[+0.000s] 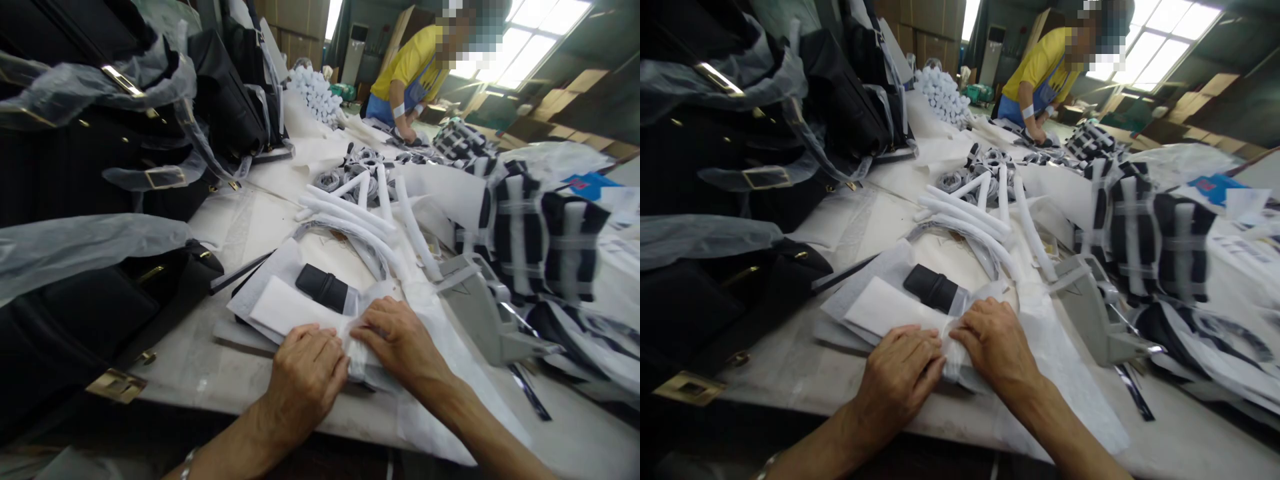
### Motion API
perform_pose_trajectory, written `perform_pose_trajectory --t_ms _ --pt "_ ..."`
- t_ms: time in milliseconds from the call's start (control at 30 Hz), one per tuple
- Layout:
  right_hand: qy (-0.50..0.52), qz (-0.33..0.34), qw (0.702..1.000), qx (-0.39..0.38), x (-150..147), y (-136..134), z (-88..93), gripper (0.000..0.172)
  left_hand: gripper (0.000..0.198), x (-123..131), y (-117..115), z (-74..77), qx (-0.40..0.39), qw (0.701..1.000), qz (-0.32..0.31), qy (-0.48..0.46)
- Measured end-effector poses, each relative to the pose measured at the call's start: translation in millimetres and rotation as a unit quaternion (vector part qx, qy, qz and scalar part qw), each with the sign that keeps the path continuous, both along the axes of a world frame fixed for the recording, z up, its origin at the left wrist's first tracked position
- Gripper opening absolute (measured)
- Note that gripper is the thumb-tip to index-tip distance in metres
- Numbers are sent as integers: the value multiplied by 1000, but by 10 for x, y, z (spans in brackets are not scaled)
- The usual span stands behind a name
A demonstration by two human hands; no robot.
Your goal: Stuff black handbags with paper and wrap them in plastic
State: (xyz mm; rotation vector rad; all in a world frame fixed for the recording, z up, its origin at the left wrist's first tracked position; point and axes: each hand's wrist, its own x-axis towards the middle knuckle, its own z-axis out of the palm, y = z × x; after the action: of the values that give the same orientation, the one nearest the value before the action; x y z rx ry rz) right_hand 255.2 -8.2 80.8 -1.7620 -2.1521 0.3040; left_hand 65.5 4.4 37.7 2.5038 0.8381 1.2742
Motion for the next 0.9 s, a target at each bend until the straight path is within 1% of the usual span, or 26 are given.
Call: perform_pose_trajectory --t_ms 133,200,267,367,533,700,800,900 --pt "50 -16 998 -32 62 106 -82 20 12 24 20 -19 -6 1000 21 14" --pt "73 -29 996 -52 79 148 -107 20 15 -5 30 -28 -7 1000 8 24" --pt "83 -37 994 -67 89 184 -125 18 22 -43 40 -35 4 999 -19 40" --pt "72 -44 993 -88 96 226 -148 15 24 -85 56 -33 8 996 -48 69" --pt "53 -65 989 -123 79 271 -145 15 24 -120 66 -28 4 995 -54 87" --pt "41 -76 985 -149 39 292 -92 13 30 -151 49 -89 35 986 -84 139" --pt "29 -87 983 -160 19 318 -87 11 32 -126 39 -126 41 986 -66 148" --pt "23 -100 982 -161 19 336 -74 12 30 -94 34 -141 65 988 -44 136"
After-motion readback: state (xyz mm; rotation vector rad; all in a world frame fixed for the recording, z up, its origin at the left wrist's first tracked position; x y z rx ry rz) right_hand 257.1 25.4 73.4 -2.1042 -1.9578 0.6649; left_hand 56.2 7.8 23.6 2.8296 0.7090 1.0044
